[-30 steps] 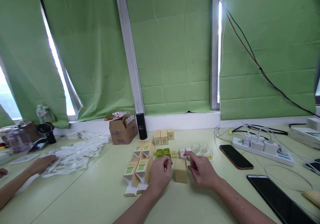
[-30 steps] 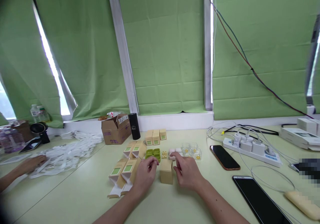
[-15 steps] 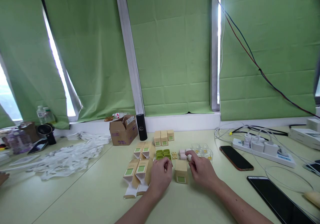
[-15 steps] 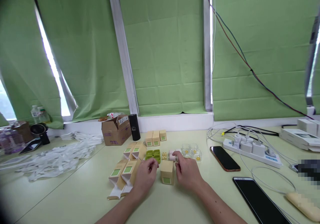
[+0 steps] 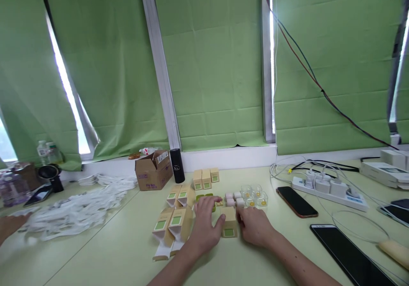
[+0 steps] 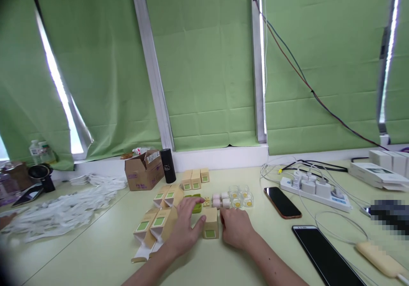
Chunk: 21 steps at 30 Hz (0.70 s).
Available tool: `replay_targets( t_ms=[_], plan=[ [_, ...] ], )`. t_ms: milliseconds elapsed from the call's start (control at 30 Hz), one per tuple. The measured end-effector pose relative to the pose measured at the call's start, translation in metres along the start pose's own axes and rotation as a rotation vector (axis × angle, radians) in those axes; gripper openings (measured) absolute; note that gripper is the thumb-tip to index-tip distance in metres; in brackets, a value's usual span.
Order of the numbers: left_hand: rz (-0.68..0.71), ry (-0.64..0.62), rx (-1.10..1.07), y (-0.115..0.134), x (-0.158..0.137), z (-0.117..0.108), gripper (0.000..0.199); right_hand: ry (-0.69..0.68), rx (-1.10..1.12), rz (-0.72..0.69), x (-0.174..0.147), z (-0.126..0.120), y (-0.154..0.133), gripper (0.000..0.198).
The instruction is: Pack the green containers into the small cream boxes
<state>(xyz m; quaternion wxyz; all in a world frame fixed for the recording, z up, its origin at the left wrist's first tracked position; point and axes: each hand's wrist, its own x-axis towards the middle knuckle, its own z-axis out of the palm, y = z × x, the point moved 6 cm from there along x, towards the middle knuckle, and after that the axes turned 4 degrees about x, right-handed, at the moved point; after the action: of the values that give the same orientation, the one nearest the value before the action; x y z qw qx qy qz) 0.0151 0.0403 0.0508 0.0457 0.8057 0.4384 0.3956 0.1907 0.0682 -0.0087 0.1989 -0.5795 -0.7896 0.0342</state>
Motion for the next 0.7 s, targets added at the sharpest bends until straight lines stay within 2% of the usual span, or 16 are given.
replay_targets(
  t_ms=[100,167,267,400,500,700],
  plan=[
    [0.039,-0.176,0.018,0.011,0.002,0.009,0.056,0.0,-0.01,-0.006,-0.001,-0.002,-0.002,0.017],
    [0.065,-0.255,0.053,0.017,0.004,0.014,0.062,-0.003,-0.016,-0.009,-0.001,-0.003,-0.004,0.019],
    [0.1,-0.316,0.115,0.021,0.007,0.019,0.061,-0.013,-0.022,-0.007,-0.002,-0.004,-0.005,0.019],
    [0.123,-0.322,0.18,0.019,0.019,0.018,0.059,-0.029,-0.026,0.007,-0.001,-0.004,-0.006,0.021],
    [0.107,-0.362,0.227,0.014,0.041,0.013,0.059,-0.047,-0.027,0.024,-0.002,-0.004,-0.006,0.02],
    [-0.003,-0.381,0.44,-0.009,0.112,0.01,0.056,-0.077,-0.039,0.042,-0.002,-0.005,-0.007,0.019]
  ],
)
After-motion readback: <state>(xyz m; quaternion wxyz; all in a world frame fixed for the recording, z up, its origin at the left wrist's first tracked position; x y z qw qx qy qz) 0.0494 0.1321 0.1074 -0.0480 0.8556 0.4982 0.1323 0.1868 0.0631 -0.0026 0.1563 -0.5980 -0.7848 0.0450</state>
